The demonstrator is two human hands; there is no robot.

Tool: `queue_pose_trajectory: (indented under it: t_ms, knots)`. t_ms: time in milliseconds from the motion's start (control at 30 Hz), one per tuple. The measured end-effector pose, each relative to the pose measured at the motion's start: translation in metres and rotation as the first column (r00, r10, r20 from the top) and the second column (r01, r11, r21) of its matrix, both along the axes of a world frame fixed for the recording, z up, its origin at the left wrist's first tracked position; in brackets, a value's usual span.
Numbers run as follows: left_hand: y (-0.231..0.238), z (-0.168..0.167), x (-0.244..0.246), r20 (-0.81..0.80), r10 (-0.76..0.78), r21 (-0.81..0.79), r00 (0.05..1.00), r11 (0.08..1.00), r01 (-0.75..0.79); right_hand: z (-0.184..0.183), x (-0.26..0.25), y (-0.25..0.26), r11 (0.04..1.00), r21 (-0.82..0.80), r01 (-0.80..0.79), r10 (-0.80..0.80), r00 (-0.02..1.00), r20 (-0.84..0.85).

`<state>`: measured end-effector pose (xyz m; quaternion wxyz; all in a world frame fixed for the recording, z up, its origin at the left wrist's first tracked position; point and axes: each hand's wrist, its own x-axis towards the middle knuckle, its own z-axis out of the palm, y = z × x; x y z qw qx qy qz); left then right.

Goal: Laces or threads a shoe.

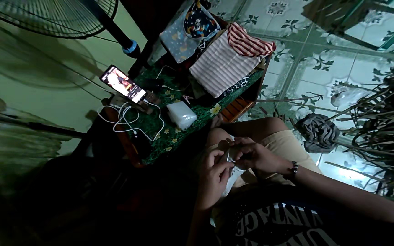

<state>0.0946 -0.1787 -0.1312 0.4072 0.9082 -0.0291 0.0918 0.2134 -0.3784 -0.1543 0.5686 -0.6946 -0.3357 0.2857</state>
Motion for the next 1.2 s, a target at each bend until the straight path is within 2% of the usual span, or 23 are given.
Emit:
queue_pose_trajectory:
  t_ms: [267,567,667,833,1033,1200]
  knots:
    - [0.007,0.004,0.014,-0.047,-0.133,0.175,0.990,0.975,0.140,-0.004,0.000,-0.001,0.999,0.040,-0.029,0.025,0.996,0.084]
    - [0.004,0.001,0.022,-0.108,-0.190,0.303,0.976,0.929,0.215,-0.009,-0.002,0.001,1.000,-0.006,-0.031,0.031,0.986,0.164]
    - [0.005,-0.001,0.021,-0.100,-0.156,0.205,0.983,0.963,0.174,-0.010,-0.002,0.002,0.999,-0.017,-0.034,0.037,0.978,0.204]
    - [0.012,-0.003,0.021,-0.080,-0.095,-0.083,0.992,0.993,0.088,-0.011,-0.003,0.005,0.999,-0.031,-0.024,0.032,0.961,0.276]
    - [0.011,-0.008,0.020,0.123,-0.180,-0.050,0.976,0.981,0.187,-0.014,-0.003,0.008,0.999,-0.048,0.001,0.013,0.958,0.287]
    - [0.011,-0.006,0.022,0.081,-0.232,-0.031,0.969,0.972,0.235,-0.012,-0.006,0.007,0.998,-0.059,-0.001,0.018,0.961,0.275]
